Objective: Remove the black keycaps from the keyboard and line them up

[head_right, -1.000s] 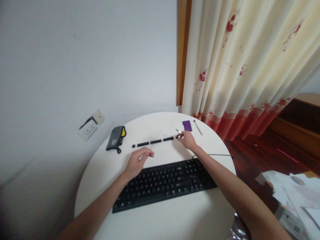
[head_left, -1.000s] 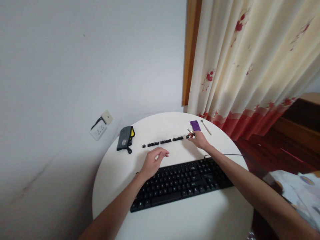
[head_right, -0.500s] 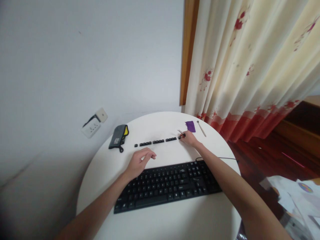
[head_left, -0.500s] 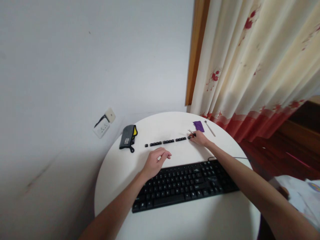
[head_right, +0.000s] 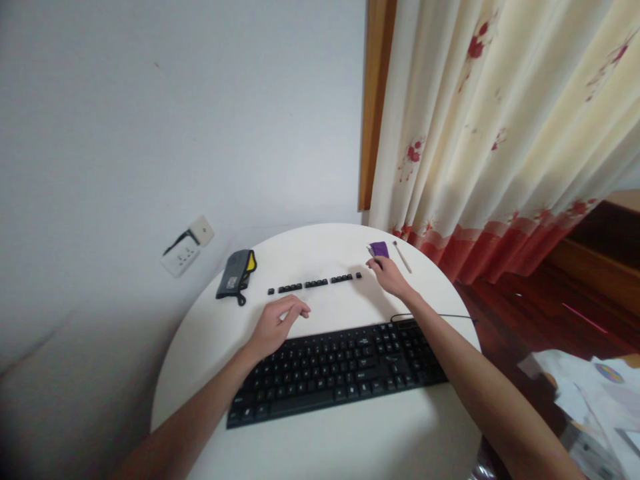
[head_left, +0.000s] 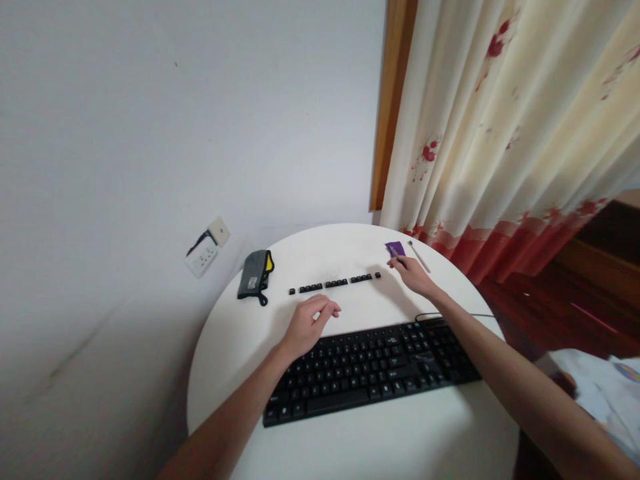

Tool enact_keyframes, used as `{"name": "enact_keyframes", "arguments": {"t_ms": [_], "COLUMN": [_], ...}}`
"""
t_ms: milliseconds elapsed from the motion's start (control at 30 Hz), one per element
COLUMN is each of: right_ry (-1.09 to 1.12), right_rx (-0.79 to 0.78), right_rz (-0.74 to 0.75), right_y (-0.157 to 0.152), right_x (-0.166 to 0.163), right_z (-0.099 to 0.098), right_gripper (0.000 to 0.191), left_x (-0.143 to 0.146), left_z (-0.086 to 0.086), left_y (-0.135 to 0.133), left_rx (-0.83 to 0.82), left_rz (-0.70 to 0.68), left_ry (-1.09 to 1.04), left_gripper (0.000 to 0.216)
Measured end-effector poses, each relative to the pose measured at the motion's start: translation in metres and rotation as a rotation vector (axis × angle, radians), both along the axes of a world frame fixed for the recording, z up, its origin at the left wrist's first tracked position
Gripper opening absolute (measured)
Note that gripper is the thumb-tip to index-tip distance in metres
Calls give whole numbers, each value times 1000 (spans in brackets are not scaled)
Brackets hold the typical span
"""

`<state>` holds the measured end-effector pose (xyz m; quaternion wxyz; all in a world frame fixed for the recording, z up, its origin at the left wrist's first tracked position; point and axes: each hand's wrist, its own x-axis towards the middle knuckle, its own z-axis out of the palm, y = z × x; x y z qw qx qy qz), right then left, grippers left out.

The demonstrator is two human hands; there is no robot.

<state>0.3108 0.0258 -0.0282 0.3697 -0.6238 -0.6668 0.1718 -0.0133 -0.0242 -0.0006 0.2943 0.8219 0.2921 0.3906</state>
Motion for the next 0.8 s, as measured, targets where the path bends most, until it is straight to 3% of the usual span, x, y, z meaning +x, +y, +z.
{"name": "enact_keyframes", "arguments": {"t_ms": [200,333,533,800], "right_ry": [129,136,111,89], "right_rx": [101,-64,-28,-30], "right_rz": [151,231,201,297], "right_y": [-77,-108,-115,-118], "right_x": [-11,-10,0,-6], "right_z": [28,27,14,19], "right_gripper": [37,34,23,24], "left_x": [0,1,4,4], "left_z": [0,-1,-6,-6], "left_y": [0,0,-1,-1], "left_rx": [-5,-7,-27,-28], "left_rz": [0,-3,-4,-5], "left_ry": [3,15,22,30], "left_gripper": [32,32,31,30]}}
